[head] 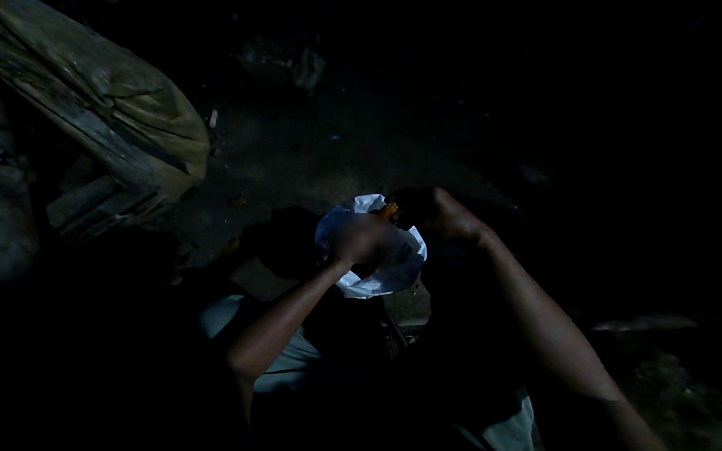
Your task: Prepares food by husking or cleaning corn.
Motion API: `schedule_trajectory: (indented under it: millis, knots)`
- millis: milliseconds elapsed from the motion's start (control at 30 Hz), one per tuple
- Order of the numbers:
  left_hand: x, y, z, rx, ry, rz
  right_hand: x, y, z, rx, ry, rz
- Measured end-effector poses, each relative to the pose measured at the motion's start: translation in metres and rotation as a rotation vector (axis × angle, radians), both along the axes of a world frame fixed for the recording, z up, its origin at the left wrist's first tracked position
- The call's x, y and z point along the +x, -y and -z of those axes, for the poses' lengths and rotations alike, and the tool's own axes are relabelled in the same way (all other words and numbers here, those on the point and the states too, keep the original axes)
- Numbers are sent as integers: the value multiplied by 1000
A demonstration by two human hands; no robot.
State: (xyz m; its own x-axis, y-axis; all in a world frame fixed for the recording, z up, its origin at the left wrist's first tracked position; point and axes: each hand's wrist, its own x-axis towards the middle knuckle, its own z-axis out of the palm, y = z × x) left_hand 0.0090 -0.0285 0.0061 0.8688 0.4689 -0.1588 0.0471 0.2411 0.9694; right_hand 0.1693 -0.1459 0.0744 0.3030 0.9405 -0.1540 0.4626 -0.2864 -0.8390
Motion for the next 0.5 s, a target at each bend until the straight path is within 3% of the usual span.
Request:
schedule_trajectory:
  millis: [133, 300, 500]
  knots:
    - [-1, -1, -2, -42, 12, 17, 1, 0, 4, 25, -6, -2]
    - [0, -2, 1, 99, 19, 66, 2, 0, 5, 12, 14, -8]
    - [0, -3, 4, 115, 23, 80, -1, 0, 2, -8, 11, 1]
